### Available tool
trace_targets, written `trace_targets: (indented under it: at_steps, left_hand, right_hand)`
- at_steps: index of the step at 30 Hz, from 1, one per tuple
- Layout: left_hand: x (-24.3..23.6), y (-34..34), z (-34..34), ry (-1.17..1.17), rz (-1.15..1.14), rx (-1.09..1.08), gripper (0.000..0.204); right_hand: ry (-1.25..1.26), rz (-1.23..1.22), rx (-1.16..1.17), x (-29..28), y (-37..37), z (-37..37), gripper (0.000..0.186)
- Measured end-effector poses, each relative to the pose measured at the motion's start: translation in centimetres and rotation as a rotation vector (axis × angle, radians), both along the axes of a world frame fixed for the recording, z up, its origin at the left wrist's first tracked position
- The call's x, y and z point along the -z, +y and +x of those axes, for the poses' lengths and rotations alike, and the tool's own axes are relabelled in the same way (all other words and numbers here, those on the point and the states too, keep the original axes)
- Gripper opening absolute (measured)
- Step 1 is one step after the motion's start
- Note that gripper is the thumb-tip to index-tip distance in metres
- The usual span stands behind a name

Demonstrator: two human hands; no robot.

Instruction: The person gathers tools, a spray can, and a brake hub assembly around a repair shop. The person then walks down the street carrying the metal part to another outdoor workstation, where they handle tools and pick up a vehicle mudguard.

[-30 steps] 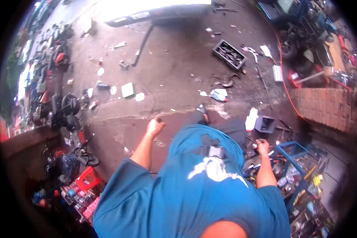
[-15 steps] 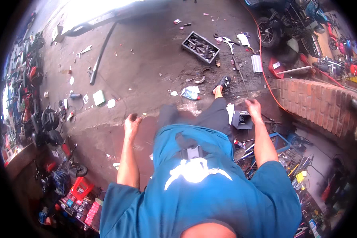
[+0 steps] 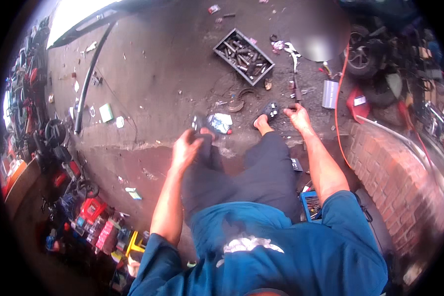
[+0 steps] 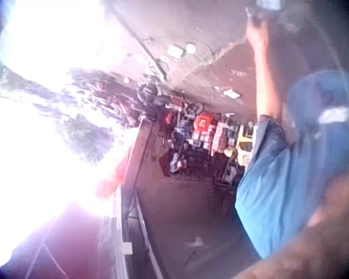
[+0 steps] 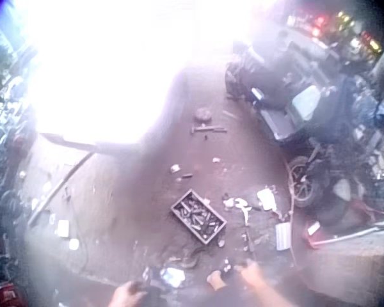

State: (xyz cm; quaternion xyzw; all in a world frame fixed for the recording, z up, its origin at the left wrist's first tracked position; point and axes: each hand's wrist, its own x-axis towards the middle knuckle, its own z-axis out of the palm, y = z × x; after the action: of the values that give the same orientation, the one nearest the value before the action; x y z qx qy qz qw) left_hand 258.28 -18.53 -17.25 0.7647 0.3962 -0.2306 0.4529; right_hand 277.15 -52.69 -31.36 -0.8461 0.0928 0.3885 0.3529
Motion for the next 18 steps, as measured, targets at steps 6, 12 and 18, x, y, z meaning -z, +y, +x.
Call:
trace_targets:
  at_steps: [6, 12, 18]
  left_hand:
    - [21.3, -4.5, 2.2, 0.194, -0.012, 0.263, 0.047]
    - [35.8, -7.1, 2.2, 0.323, -0.024, 0.621, 0.06]
    - [48.0, -8.6, 2.6, 0.16, 0.203, 0.911, 0.063]
  right_hand:
    - [0.105, -0.119, -0.042, 15.0, 3.0, -0.8, 0.046]
    - [0.123, -0.286, -0.255, 25.8, 10.4, -2.0, 0.068]
    - [-0.089, -0.339, -0.578, 35.5, 10.9, -3.0, 0.064]
